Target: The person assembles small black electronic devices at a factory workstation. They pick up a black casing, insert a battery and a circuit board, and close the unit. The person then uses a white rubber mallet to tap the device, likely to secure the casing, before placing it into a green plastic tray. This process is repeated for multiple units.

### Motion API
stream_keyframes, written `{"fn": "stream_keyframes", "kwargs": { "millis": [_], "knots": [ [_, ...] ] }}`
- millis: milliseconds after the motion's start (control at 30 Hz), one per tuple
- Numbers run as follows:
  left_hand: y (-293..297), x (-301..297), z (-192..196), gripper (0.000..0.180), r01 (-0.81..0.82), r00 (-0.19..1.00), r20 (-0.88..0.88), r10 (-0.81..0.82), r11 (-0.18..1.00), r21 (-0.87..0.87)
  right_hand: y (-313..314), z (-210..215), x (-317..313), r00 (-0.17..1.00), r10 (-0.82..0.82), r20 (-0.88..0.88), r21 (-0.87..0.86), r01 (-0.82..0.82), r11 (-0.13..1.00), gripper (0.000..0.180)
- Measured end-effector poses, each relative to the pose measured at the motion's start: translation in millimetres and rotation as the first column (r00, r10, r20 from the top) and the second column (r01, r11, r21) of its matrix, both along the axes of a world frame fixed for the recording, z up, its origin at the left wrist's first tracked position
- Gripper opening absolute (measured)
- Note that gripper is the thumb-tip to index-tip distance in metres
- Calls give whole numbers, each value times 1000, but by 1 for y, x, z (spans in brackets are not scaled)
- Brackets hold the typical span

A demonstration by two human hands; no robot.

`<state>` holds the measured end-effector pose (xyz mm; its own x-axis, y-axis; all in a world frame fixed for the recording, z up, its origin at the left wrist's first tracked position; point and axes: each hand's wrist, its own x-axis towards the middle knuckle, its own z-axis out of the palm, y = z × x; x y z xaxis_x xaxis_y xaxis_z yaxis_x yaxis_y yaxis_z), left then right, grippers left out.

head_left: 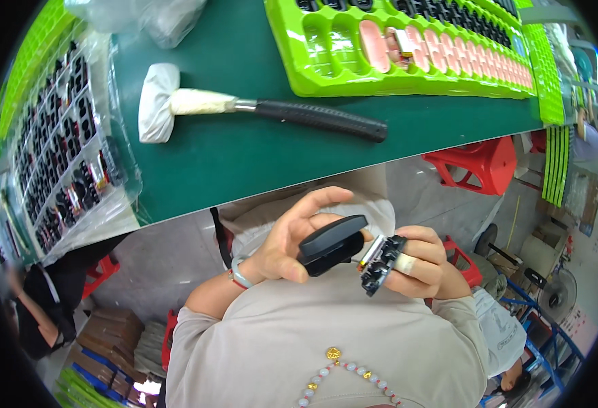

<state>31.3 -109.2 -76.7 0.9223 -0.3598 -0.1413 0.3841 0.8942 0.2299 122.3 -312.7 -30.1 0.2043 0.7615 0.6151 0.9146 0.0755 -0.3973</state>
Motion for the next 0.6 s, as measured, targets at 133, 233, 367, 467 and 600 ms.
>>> {"fn": "stream_keyframes", "kwargs": {
  "millis": [133, 233, 367, 467, 600],
  "knots": [
    [3, 4, -1, 115, 15, 1000, -22, -14, 998, 55, -3, -8, -1, 992, -77, 99, 43, 73, 996, 28],
    [4, 6, 0, 117, 9, 1000, -10, -9, 998, 63, -5, -12, 3, 998, -68, 9, 47, 67, 997, 25],
    [7, 15, 1, 119, 3, 999, 54, -9, 994, 110, 9, -9, -18, 370, -253, -894, -41, 496, 867, 18],
    [6, 23, 4, 120, -22, 996, 94, 10, 992, 127, 18, -8, -7, -193, 304, -933, 163, 525, 835, 27],
    [5, 30, 3, 120, -22, 994, 112, 4, 987, 161, 19, -8, -4, -370, 404, -836, 167, 530, 832, 34]
  ]
}}
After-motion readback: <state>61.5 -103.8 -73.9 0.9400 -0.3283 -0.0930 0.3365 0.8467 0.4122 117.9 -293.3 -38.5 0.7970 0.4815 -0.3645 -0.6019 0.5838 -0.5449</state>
